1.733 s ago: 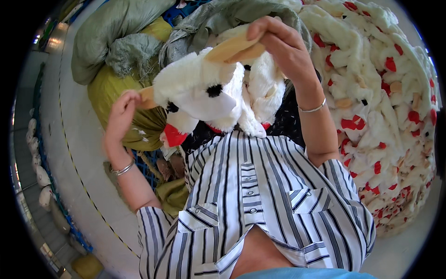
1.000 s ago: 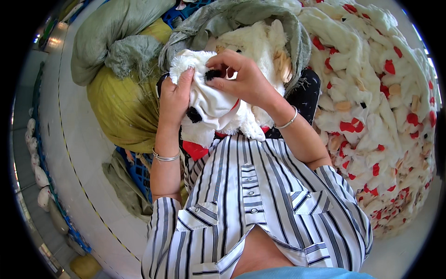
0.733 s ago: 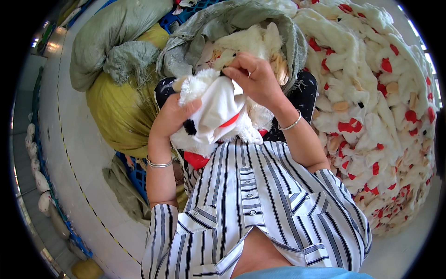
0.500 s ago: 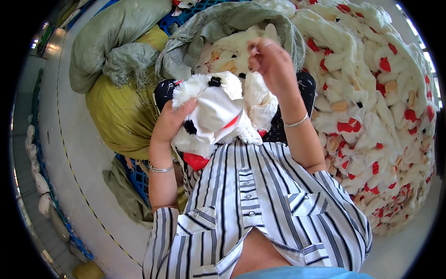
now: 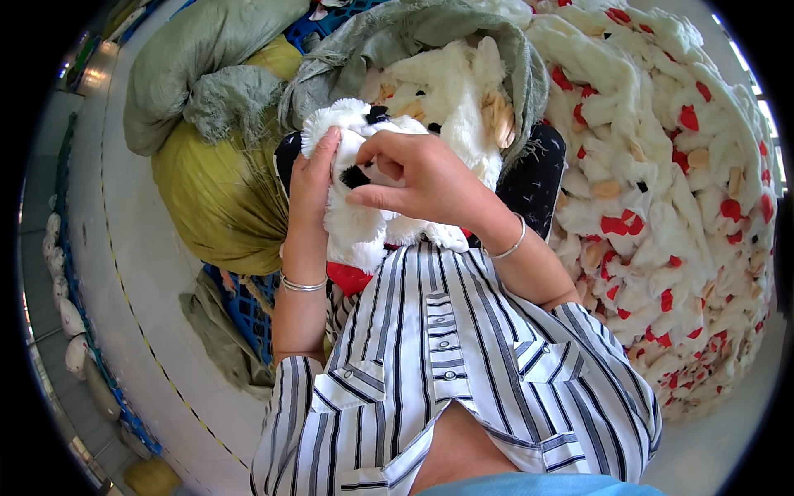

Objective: The person assembles a white stuffed toy by hand, inserting red fabric pieces into the toy's limbs and body. They repeatedly turn the toy over, adjust the fabric, and manipulate the stuffing to shape the toy. The process involves handling multiple red fabric pieces and the white plush body.

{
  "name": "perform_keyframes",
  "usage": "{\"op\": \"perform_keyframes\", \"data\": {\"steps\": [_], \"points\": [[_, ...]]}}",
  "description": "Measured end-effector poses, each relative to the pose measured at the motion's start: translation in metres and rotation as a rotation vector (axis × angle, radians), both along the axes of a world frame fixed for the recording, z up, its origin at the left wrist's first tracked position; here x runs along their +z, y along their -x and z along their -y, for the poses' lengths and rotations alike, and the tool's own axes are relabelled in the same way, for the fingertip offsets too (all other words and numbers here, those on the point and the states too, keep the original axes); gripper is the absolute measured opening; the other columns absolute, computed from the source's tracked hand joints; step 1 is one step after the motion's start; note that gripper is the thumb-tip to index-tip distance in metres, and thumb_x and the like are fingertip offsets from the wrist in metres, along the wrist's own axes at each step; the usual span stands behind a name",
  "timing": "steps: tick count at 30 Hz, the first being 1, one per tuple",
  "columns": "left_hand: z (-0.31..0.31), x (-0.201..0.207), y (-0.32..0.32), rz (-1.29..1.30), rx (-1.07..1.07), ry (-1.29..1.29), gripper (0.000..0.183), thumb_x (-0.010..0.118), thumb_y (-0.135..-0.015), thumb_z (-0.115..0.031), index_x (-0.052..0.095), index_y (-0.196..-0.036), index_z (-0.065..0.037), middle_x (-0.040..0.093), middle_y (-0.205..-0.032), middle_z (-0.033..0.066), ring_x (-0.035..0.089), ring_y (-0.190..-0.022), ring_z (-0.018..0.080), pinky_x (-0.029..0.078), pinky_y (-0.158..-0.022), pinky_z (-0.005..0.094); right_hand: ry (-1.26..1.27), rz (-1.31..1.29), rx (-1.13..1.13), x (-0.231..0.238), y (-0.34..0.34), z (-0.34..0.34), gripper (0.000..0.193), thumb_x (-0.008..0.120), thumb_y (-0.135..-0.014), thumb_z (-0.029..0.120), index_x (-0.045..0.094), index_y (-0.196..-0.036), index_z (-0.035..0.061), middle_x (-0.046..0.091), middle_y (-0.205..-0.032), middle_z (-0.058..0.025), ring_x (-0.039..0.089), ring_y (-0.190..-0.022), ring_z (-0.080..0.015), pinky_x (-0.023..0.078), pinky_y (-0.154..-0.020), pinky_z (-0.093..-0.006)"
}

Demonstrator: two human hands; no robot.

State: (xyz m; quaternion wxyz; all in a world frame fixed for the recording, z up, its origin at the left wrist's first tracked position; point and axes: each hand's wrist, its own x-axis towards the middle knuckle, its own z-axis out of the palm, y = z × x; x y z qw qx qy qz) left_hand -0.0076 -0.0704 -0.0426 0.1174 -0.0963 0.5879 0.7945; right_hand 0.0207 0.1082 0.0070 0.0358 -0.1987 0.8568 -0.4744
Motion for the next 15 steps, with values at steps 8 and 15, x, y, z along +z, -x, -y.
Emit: {"op": "perform_keyframes", "data": {"steps": [8,15], "points": [[-0.015,0.005,-0.001,-0.04,0.041,0.031,0.036,0.061,-0.094,-0.031,0.069,-0.106,0.003,0.069,-0.094,0.0056,0.064,-0.079,0.0121,0.05,-0.07,0.0255,-0.104,-0.336,-0.028,-0.021,0.003,0.013,0.038,0.067,-0.086,0.034,0.056,-0.07,0.0009,0.059,-0.064,-0.0149,0.058,-0.06,-0.0339,0.046,-0.06,-0.0425],[-0.008,0.004,-0.003,-0.053,0.069,0.039,0.041,0.063,-0.093,-0.033,0.068,-0.109,0.004,0.069,-0.099,0.0088,0.064,-0.083,0.0135,0.05,-0.075,0.0274,0.517,0.13,-0.174,-0.024,-0.007,-0.002,0.034,0.057,-0.097,0.023,0.058,-0.073,-0.0016,0.053,-0.059,-0.0024,0.048,-0.055,-0.0115,0.042,-0.054,-0.0326]]}}
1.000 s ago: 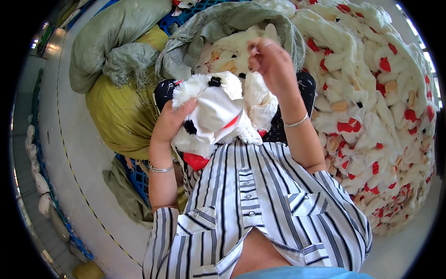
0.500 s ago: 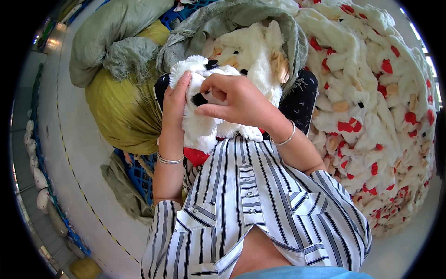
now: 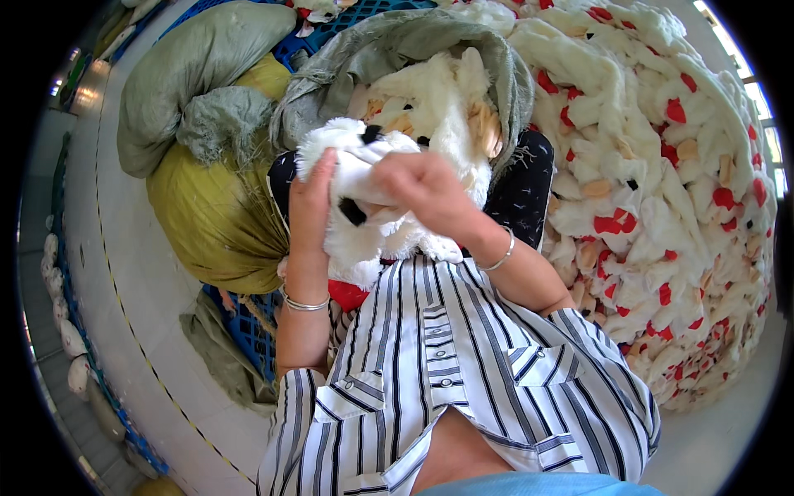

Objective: The person assembles a white stuffed toy by hand, inserting red fabric pieces into the toy's limbs and body. They repeatedly turn the toy over, adjust the fabric, and manipulate the stuffing to shape the toy. The process involves handling multiple red fabric pieces and the white plush body.

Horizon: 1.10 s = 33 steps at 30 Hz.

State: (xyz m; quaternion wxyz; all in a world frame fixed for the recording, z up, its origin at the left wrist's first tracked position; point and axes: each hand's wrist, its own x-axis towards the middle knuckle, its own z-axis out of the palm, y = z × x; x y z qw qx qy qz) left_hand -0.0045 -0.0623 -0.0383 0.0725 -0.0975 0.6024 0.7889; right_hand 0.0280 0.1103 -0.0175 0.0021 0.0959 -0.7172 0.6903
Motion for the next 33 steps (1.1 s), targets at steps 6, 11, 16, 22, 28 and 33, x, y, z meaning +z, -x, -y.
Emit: {"op": "perform_keyframes", "data": {"steps": [6,11,16,22,28,33], "points": [[0.015,0.0,0.001,0.046,0.106,-0.188,0.045,0.062,-0.093,-0.032,0.061,-0.12,0.005,0.067,-0.112,0.0113,0.066,-0.096,0.0183,0.052,-0.084,0.0296,-0.087,0.206,-0.033,-0.027,0.009,-0.045,0.026,0.056,-0.099,0.023,0.067,-0.093,-0.0005,0.059,-0.08,0.0026,0.049,-0.074,-0.0051,0.043,-0.067,-0.022],[-0.001,-0.004,-0.004,0.012,0.089,-0.119,0.044,0.064,-0.093,-0.031,0.062,-0.119,0.005,0.067,-0.112,0.0118,0.066,-0.096,0.0178,0.052,-0.083,0.0296,0.005,0.276,0.063,-0.032,-0.004,-0.015,0.023,0.061,-0.094,0.017,0.066,-0.099,-0.0049,0.063,-0.081,-0.0012,0.052,-0.071,-0.0058,0.043,-0.063,-0.0219],[0.001,-0.003,-0.012,-0.04,-0.008,-0.221,0.035,0.061,-0.095,-0.023,0.061,-0.12,0.002,0.067,-0.111,0.0091,0.065,-0.096,0.0152,0.051,-0.084,0.029,0.391,0.556,0.141,-0.032,0.005,-0.023,0.028,0.054,-0.098,0.022,0.063,-0.089,-0.0025,0.062,-0.074,-0.0038,0.053,-0.058,-0.0094,0.042,-0.053,-0.0239],[0.02,0.007,-0.015,0.0,0.031,0.011,0.041,0.064,-0.092,-0.023,0.059,-0.124,0.003,0.066,-0.115,0.0098,0.065,-0.098,0.0157,0.051,-0.086,0.0301,0.327,0.277,0.315,0.022,-0.008,-0.037,0.036,0.047,-0.102,0.029,0.06,-0.086,-0.0005,0.062,-0.067,-0.0089,0.048,-0.046,-0.0086,0.037,-0.043,-0.0242],[0.083,0.105,0.011,-0.446,-0.022,0.42,0.044,0.055,-0.097,-0.029,0.059,-0.127,0.004,0.065,-0.121,0.0128,0.065,-0.102,0.0177,0.053,-0.085,0.0323,0.196,-0.093,0.282,0.117,0.015,-0.044,0.039,0.052,-0.097,0.034,0.061,-0.079,0.0009,0.065,-0.065,-0.0093,0.057,-0.052,-0.0132,0.044,-0.052,-0.0266],[0.115,0.06,0.094,-0.547,0.244,0.881,0.031,0.061,-0.095,-0.02,0.059,-0.121,-0.002,0.065,-0.11,0.0074,0.059,-0.097,0.0144,0.047,-0.087,0.0291,-0.01,-0.054,0.23,0.005,0.112,-0.02,0.051,0.041,-0.101,0.05,0.061,-0.115,0.0056,0.067,-0.11,-0.0104,0.063,-0.105,-0.023,0.047,-0.09,-0.0361]]}}
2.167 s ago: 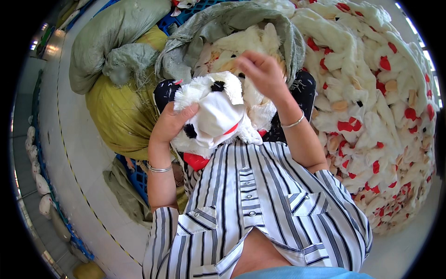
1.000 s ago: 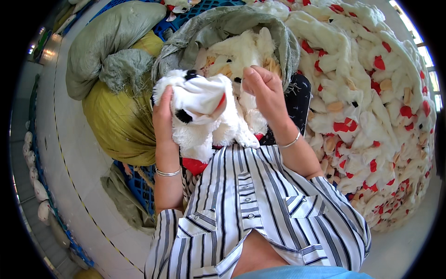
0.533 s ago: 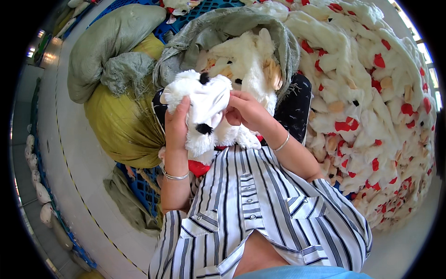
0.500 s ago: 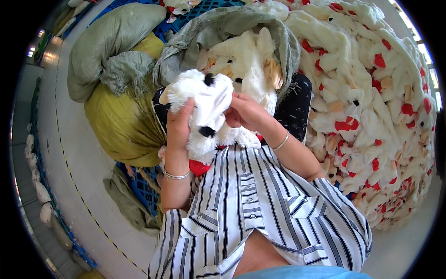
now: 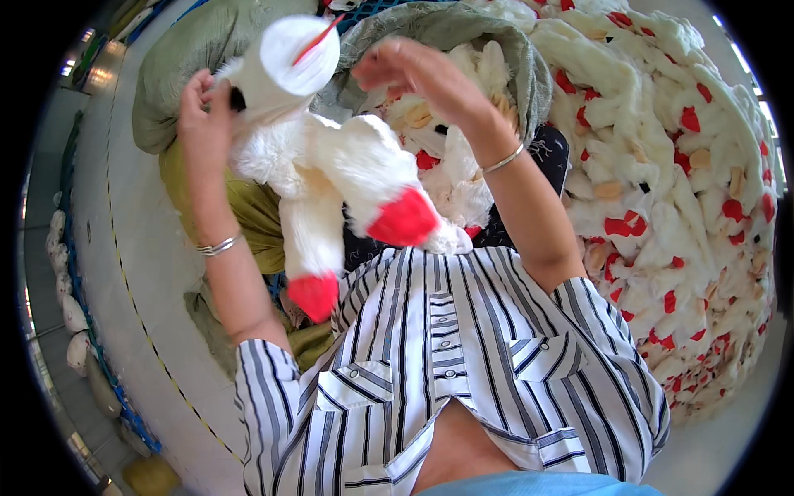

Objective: The person assembles a white stuffed toy by hand, inserting red fabric pieces into the toy's limbs and body. They repeatedly turn the toy over, adjust the fabric, and manipulate the stuffing to shape the toy. The process involves handling multiple red fabric pieces and the white plush body.

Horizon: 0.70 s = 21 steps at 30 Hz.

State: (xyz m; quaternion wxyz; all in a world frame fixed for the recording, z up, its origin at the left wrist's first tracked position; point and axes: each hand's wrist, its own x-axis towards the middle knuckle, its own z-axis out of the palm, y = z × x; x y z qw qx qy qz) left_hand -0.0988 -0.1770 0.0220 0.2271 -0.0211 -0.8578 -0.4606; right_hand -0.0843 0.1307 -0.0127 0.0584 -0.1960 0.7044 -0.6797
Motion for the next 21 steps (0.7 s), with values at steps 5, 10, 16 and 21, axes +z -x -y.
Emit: {"op": "perform_keyframes", "data": {"steps": [5,10,16,21], "points": [[-0.029,-0.099,-0.034,0.272,-0.328,0.026,0.024,0.058,-0.093,-0.01,0.063,-0.113,0.002,0.066,-0.107,0.0131,0.063,-0.097,0.0208,0.049,-0.086,0.0323,-0.255,0.266,0.04,-0.097,-0.042,-0.006,0.058,0.053,-0.094,0.055,0.059,-0.117,0.0017,0.062,-0.12,-0.0103,0.06,-0.11,-0.0208,0.047,-0.093,-0.036],[-0.029,-0.163,-0.025,0.274,-0.353,-0.102,0.02,0.055,-0.094,-0.007,0.064,-0.109,0.002,0.067,-0.104,0.0138,0.064,-0.095,0.0233,0.049,-0.086,0.0327,-0.441,0.038,-0.084,-0.095,-0.084,0.01,0.046,0.072,-0.087,0.032,0.058,-0.118,0.0017,0.061,-0.118,-0.0119,0.06,-0.109,-0.0211,0.048,-0.09,-0.0348],[-0.042,-0.149,-0.017,0.27,-0.356,-0.021,0.02,0.057,-0.094,-0.01,0.065,-0.106,0.003,0.068,-0.101,0.014,0.064,-0.095,0.0218,0.049,-0.085,0.0311,-0.593,-0.017,-0.028,-0.081,-0.106,0.061,0.064,0.078,-0.077,0.038,0.052,-0.119,-0.0034,0.068,-0.092,-0.0173,0.067,-0.086,-0.0322,0.053,-0.08,-0.0376],[-0.036,-0.149,-0.025,0.172,-0.251,-0.179,0.021,0.058,-0.094,-0.013,0.065,-0.107,0.002,0.068,-0.1,0.0093,0.063,-0.09,0.016,0.049,-0.081,0.0279,-0.35,0.044,-0.057,-0.097,-0.096,0.06,0.045,0.067,-0.088,0.021,0.049,-0.121,-0.0048,0.068,-0.082,-0.0141,0.069,-0.076,-0.0258,0.054,-0.071,-0.0372]]}}
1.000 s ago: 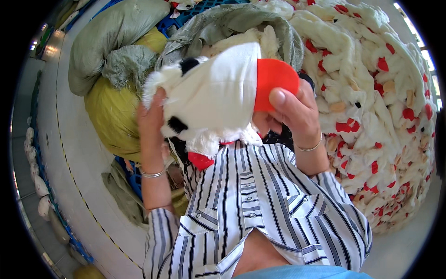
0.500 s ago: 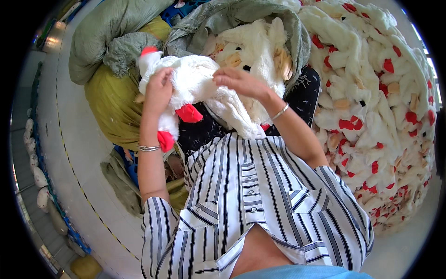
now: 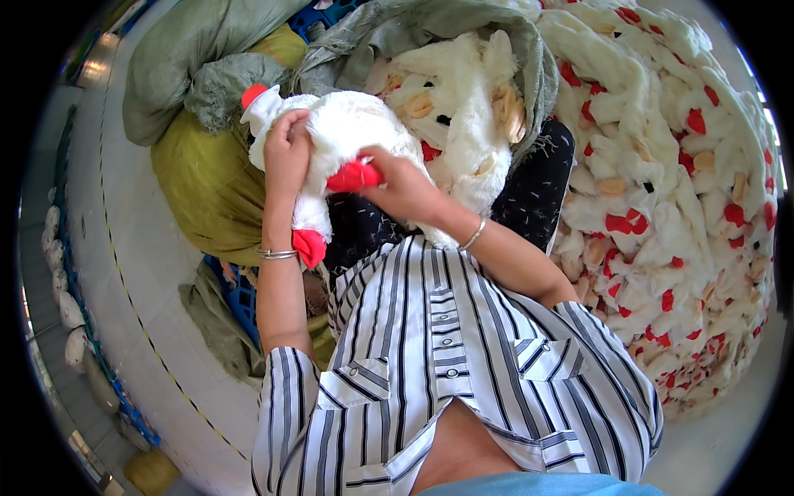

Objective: The person assembles a white stuffed toy by hand, inserting red fabric pieces into the toy's limbs and body. They repeatedly turn the toy over, adjust the fabric, and manipulate the stuffing to shape the toy. The process involves handling multiple red fabric pieces and the white plush body.

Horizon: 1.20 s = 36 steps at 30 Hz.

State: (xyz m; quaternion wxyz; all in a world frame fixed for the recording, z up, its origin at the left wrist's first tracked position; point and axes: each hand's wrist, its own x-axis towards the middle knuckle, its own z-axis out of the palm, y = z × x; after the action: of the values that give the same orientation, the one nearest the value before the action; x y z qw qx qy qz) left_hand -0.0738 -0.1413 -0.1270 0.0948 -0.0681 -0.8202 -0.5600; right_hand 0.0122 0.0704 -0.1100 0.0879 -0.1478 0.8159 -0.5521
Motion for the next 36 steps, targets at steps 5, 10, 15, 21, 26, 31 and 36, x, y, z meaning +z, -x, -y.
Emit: {"op": "perform_keyframes", "data": {"steps": [5,10,15,21,26,31,36], "points": [[-0.013,0.042,-0.036,-0.056,-0.011,-0.232,0.017,0.057,-0.097,-0.011,0.065,-0.106,0.0,0.067,-0.098,0.0012,0.057,-0.083,0.0043,0.047,-0.072,0.0207,0.7,0.13,-0.134,0.062,0.024,-0.051,0.032,0.045,-0.1,0.006,0.048,-0.131,-0.002,0.067,-0.101,-0.0139,0.069,-0.078,-0.0196,0.056,-0.073,-0.0304],[-0.066,0.09,-0.064,-0.108,-0.358,-0.356,0.024,0.065,-0.09,-0.003,0.062,-0.113,0.0,0.061,-0.111,0.0019,0.051,-0.074,0.0015,0.046,-0.063,0.0165,0.988,0.081,0.013,0.114,0.021,-0.078,0.04,0.039,-0.099,0.004,0.042,-0.138,-0.0044,0.064,-0.108,-0.0193,0.069,-0.075,-0.0225,0.058,-0.067,-0.0319],[-0.116,0.108,-0.062,-0.192,-0.375,-0.416,0.023,0.066,-0.089,-0.002,0.062,-0.112,0.0,0.062,-0.105,0.0033,0.054,-0.068,0.0025,0.047,-0.058,0.0177,0.972,0.07,0.121,0.132,0.009,-0.098,0.038,0.039,-0.097,0.006,0.046,-0.133,-0.0066,0.063,-0.113,-0.0225,0.068,-0.069,-0.0244,0.059,-0.063,-0.0329],[-0.123,0.128,-0.063,0.08,-0.548,-0.497,0.014,0.056,-0.099,-0.011,0.062,-0.105,0.0,0.063,-0.079,0.0008,0.057,-0.058,0.0043,0.045,-0.052,0.017,0.687,-0.094,0.117,0.135,0.002,-0.137,0.029,0.048,-0.094,0.003,0.054,-0.121,-0.0069,0.065,-0.109,-0.0181,0.068,-0.07,-0.0189,0.056,-0.06,-0.029],[-0.131,0.127,-0.067,0.054,-0.5,-0.55,0.017,0.056,-0.099,-0.014,0.062,-0.103,0.001,0.065,-0.081,0.0016,0.055,-0.059,0.0033,0.044,-0.053,0.0174,0.171,-0.378,-0.085,0.128,0.011,-0.157,0.021,0.061,-0.089,0.001,0.059,-0.109,-0.0026,0.064,-0.101,-0.0072,0.06,-0.079,-0.0079,0.05,-0.067,-0.0228],[-0.134,0.122,-0.068,0.076,-0.551,-0.47,0.019,0.063,-0.096,-0.014,0.065,-0.107,0.001,0.065,-0.082,0.0004,0.056,-0.065,0.0019,0.045,-0.055,0.0166,0.384,-0.402,-0.028,0.129,0.013,-0.142,0.015,0.067,-0.085,0.0,0.055,-0.095,0.0021,0.062,-0.097,-0.0022,0.054,-0.085,-0.005,0.044,-0.071,-0.0198],[-0.126,0.122,-0.068,0.013,-0.496,-0.441,0.021,0.065,-0.095,-0.016,0.068,-0.108,0.0,0.065,-0.08,-0.0009,0.056,-0.066,0.0016,0.047,-0.056,0.0168,0.333,-0.181,-0.071,0.137,0.008,-0.137,0.017,0.072,-0.086,0.006,0.06,-0.097,0.001,0.057,-0.09,0.0006,0.051,-0.082,-0.0066,0.042,-0.071,-0.0205]]}}
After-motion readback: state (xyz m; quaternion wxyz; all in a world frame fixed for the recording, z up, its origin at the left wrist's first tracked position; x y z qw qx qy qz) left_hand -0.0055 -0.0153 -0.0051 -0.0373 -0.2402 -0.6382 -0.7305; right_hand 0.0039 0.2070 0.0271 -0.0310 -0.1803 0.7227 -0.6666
